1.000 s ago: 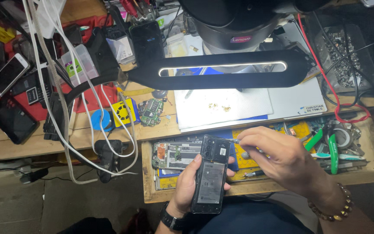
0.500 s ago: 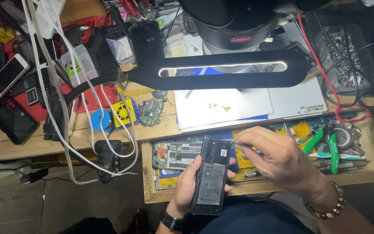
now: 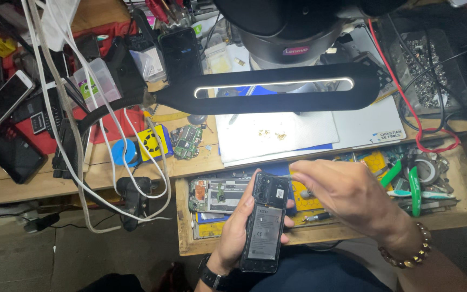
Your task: The person holds a disassembled smartphone and uses a screwdriver to remove screws from the back panel. They then use a prying tool to carefully separate the back cover from the phone's frame, working around the edges to detach it.
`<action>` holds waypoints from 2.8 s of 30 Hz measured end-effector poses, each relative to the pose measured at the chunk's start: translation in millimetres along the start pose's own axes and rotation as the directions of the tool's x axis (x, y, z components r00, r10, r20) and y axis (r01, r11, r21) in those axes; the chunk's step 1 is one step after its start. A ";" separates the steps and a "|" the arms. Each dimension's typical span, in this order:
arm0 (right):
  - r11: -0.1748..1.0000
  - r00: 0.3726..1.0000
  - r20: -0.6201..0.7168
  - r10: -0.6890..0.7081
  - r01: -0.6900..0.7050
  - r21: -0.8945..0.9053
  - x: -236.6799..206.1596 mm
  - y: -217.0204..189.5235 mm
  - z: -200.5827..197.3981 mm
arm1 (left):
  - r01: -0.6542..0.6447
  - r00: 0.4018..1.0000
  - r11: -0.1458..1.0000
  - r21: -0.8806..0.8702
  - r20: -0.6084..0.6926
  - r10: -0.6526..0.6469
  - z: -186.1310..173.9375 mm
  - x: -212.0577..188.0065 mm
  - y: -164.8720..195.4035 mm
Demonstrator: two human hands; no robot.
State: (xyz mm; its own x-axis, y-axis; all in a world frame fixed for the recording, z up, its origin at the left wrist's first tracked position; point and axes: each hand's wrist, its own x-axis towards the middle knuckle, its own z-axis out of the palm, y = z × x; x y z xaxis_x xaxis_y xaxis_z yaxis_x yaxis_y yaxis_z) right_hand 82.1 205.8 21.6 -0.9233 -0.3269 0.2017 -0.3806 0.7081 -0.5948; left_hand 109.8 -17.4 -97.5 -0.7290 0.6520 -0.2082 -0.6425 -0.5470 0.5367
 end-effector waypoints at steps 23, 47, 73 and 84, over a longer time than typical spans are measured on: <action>0.988 0.994 -0.030 -0.108 0.110 0.110 -3.6 -5.4 1.9 | -0.014 0.998 0.999 -0.032 0.057 0.016 -1.2 0.5 1.3; 0.996 0.999 -0.016 -0.040 0.041 0.084 -8.1 -1.8 3.2 | -0.004 0.999 0.999 -0.046 0.050 0.006 -2.1 0.8 -0.2; 1.000 1.000 -0.013 0.020 -0.020 0.000 -5.7 -9.1 7.7 | -0.007 0.999 0.996 0.093 0.042 0.003 0.5 0.4 2.6; 0.998 0.998 0.005 0.061 -0.060 -0.017 5.4 -12.1 -0.7 | 0.018 0.998 0.997 0.081 0.065 -0.023 -1.3 0.6 -0.2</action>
State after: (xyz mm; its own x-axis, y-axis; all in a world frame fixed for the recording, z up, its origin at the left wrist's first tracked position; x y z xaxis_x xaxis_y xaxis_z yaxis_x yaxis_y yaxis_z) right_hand 81.7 196.0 30.4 -0.9444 -0.2867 0.1612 -0.3249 0.7370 -0.5927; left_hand 109.2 -17.6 -98.8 -0.6974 0.6969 -0.1673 -0.6339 -0.4909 0.5976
